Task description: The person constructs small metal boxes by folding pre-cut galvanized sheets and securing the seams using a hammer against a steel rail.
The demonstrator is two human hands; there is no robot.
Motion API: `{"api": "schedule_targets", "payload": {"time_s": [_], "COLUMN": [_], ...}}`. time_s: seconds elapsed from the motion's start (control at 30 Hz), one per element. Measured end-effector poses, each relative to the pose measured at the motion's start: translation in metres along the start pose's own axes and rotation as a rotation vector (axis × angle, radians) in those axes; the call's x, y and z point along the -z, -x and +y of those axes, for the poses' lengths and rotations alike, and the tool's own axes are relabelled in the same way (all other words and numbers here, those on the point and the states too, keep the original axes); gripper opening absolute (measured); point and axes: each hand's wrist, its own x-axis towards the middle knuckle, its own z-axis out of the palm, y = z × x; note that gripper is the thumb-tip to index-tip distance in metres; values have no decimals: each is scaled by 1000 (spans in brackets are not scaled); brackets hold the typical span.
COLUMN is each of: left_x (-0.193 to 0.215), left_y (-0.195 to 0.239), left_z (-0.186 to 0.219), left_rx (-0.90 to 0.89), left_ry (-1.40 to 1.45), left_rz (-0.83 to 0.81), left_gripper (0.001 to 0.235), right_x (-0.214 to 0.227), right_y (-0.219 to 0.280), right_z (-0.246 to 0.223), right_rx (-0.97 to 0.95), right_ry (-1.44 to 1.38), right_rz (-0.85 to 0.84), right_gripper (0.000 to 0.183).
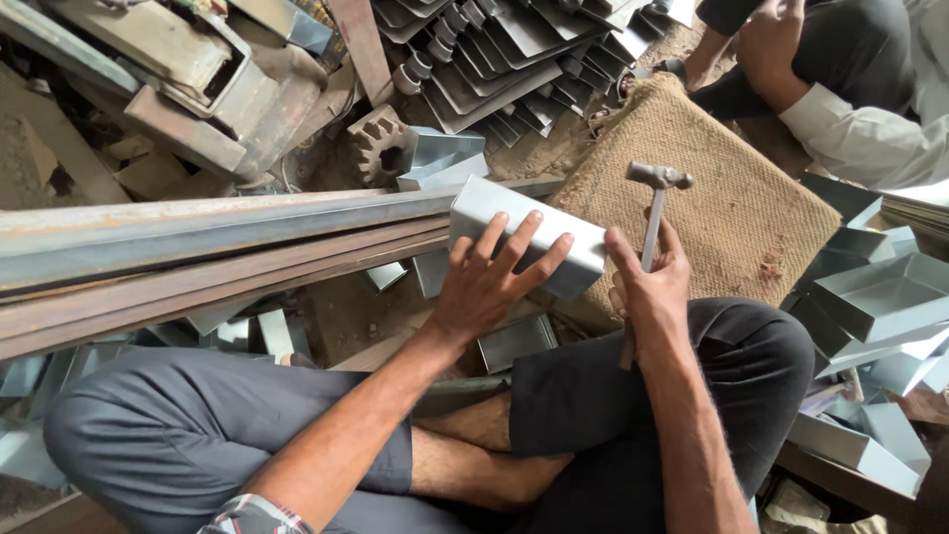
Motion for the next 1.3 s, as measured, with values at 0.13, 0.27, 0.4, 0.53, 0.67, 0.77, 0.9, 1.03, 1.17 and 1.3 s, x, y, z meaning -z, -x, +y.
{"api": "schedule_targets", "payload": {"time_s": [0.13, 0.27, 0.4, 0.53, 0.67, 0.77, 0.9, 1.03, 1.17, 1.3], "left_x": [22, 46, 55, 56, 66, 77, 84, 85, 90, 94], "left_y": [-13, -42, -73, -77, -74, -78, -81, -83, -81, -84], "left_z": [7, 5, -12, -20, -12, -6, -5, -3, 2, 9], "left_rx": [-78, -107, -37, -74, 129, 220, 88, 346, 437, 518], "left_ry": [-226, -159, 153, 273, 453, 497, 426, 634, 642, 667], "left_rz": [-28, -102, -478, -410, -741, -655, -406, -723, -742, -762], "left_gripper": [63, 69, 84, 82, 52, 55, 57, 50, 47, 50], "right_x": [0, 3, 7, 7, 6, 4, 5, 4, 4, 2], "right_y": [-1, -7, -8, -10, -4, -2, -5, -4, -1, -1], "right_z": [-1, 4, 13, 12, 3, 2, 6, 8, 10, 14], "right_rx": [-14, -4, 108, 398, 119, 167, 317, 281, 238, 509], "right_ry": [-116, -85, 124, 213, 251, 263, 292, 260, 333, 293], "right_rz": [-32, 18, 17, -24, -30, -35, -42, -51, -6, 57], "right_gripper": [87, 92, 100, 97, 107, 106, 104, 107, 109, 84]}}
